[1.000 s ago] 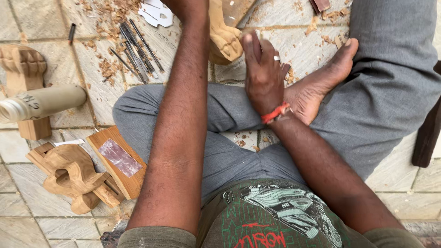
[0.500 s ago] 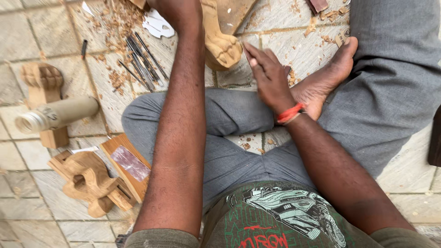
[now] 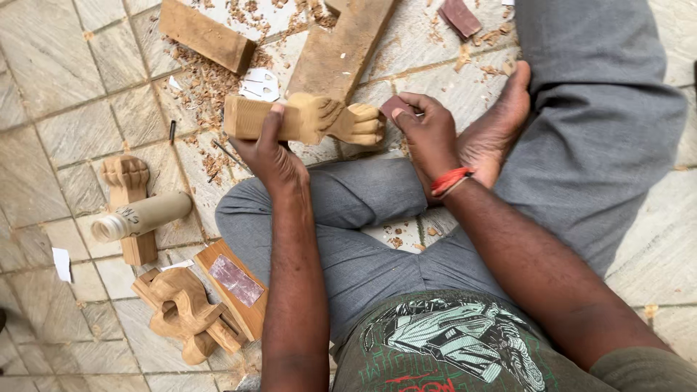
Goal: The person sits cross-legged on a tiled floor and carves a small wooden piece using a chisel and mallet. They repeatedly strike the chisel to shape the wood, occasionally rotating the piece to access different angles. Wood shavings accumulate on the floor around the work area.
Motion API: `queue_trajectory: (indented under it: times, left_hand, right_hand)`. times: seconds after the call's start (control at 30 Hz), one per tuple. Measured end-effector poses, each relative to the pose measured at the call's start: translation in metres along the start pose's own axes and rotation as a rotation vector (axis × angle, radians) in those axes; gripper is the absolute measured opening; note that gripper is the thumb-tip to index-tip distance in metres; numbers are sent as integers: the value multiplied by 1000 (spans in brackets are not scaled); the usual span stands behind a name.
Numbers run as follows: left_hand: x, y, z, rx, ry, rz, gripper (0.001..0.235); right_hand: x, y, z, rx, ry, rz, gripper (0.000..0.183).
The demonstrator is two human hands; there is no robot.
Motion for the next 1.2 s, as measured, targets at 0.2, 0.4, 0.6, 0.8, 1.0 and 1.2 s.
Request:
queue_trajectory:
  times: [0.2, 0.4, 0.6, 0.8, 1.0, 1.2]
  left_hand:
    - [-1, 6, 27, 102, -20, 132, 62]
    - [5, 7, 42, 178, 0, 82, 57]
    - [8, 7, 50, 182, 47, 61, 56]
    - [11, 5, 64, 149, 100, 87, 60]
    - [13, 7, 68, 154, 77, 83, 63]
    - [15, 9, 68, 175, 87, 41, 62]
  right_hand:
    - [6, 15, 0, -205, 111, 159, 28]
    - [17, 12, 9, -333, 104, 248, 30]
    - [15, 11, 13, -211, 56, 191, 30]
    - [12, 15, 17, -245, 45, 299, 30]
    - [4, 11, 9, -154, 50, 190, 28]
    - [5, 11, 5, -154, 25, 315, 28]
Point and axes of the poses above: each hand's wrist, its own z-axis away from the middle knuckle, its own x-axis out of the palm, y = z × x, the point moved 1 cm from there along -z, towards the middle knuckle, and after that the axes turned 13 degrees about -z, right-handed, at the moved point
